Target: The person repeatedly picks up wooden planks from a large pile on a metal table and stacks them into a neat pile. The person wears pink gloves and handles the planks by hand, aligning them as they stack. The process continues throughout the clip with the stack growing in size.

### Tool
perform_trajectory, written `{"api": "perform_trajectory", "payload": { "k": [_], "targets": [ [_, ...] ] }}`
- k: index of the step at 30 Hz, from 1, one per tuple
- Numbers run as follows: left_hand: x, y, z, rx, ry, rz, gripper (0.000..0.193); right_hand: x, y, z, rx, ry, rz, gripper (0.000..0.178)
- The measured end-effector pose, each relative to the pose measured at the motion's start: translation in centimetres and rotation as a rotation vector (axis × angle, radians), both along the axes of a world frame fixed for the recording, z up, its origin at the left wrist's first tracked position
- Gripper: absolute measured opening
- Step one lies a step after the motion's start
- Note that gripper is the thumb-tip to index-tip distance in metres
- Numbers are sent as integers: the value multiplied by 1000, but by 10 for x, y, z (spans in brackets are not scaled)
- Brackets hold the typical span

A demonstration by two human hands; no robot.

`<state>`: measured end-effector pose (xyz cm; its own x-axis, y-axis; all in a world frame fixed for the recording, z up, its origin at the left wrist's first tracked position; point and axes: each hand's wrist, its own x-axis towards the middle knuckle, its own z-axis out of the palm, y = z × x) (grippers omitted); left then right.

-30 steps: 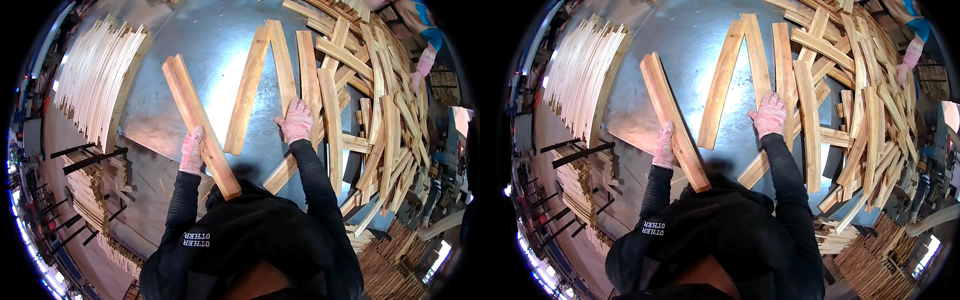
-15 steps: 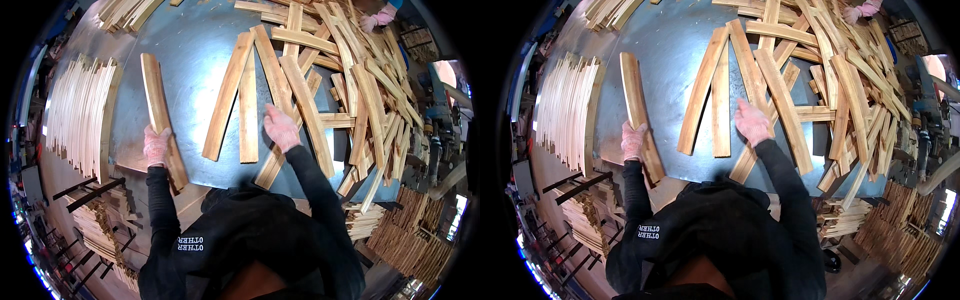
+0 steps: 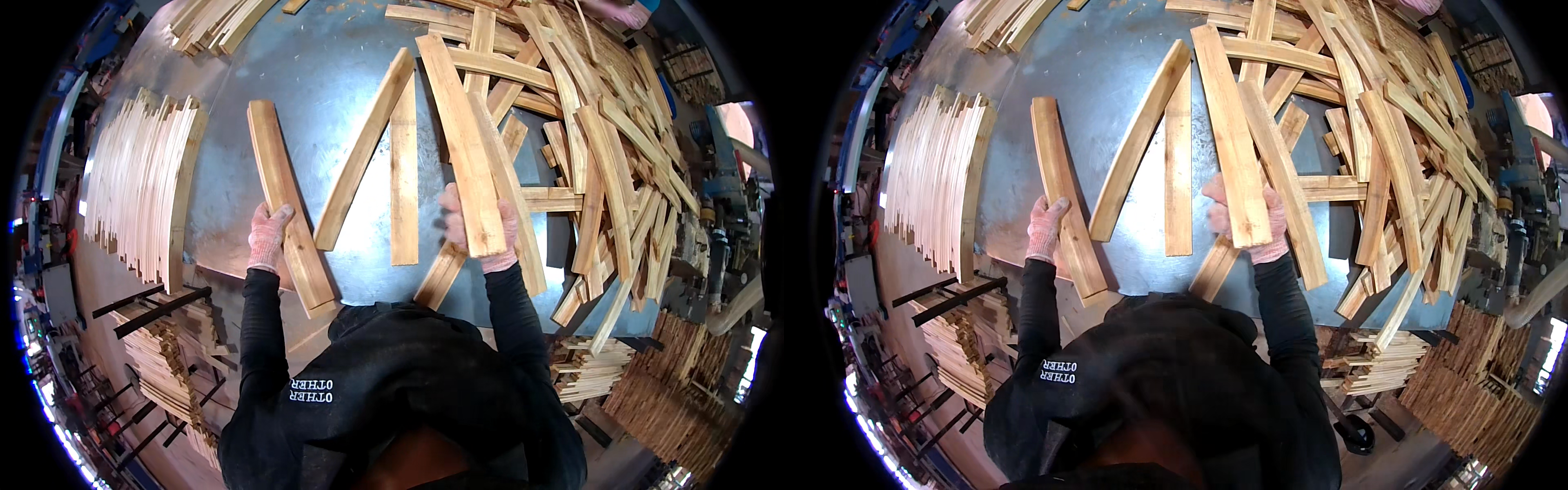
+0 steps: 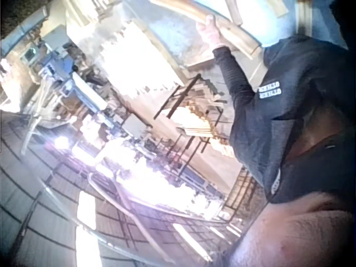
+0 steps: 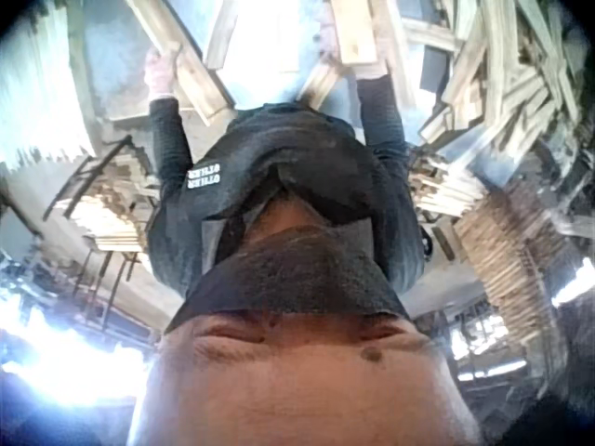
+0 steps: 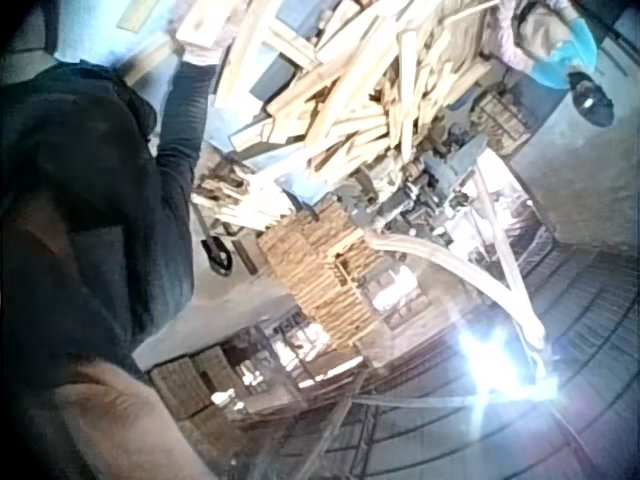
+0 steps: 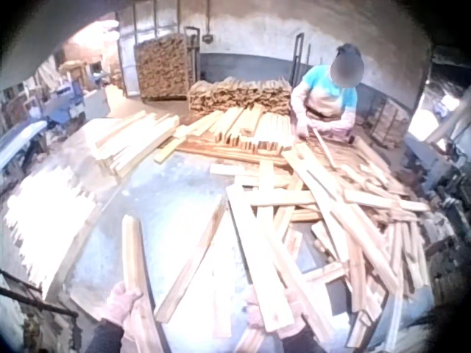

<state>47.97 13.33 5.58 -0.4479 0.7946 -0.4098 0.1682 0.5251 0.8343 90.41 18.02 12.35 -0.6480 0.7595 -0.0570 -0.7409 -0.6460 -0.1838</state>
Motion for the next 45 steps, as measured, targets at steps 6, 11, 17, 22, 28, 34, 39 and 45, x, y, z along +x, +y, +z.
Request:
{"api": "perform_trajectory", "payload": {
  "k": [6, 11, 17, 22, 28, 34, 39, 45],
  "targets": [
    [52, 17, 21, 46, -22, -47, 45, 8, -12, -48, -222, -257, -24, 81],
    [121, 31, -8, 157, -629, 126, 65, -66, -54, -28, 1032, -1664, -20, 75],
    [148, 44, -35, 46, -547, 47, 61, -52, -56, -6, 1114, -2188, 159, 82],
    [130, 36, -14, 106, -589, 32, 55, 107, -37, -67, 495, -2759, 113, 87],
    [57, 36, 36, -32, 244, 3, 64, 31, -51, -30, 175, -2350, 90, 104],
    [-9, 33, 48, -347, 934, -70, 86, -30, -44, -84, 392, -2606, -67, 117],
    [-15, 16, 11, -453, 1012, -126, 90, 13, -46, -79, 124, -2499, -100, 106],
    [39, 15, -8, 197, 913, -329, 94, 38, -101, -29, -10, -2102, -128, 93]
  ]
}}
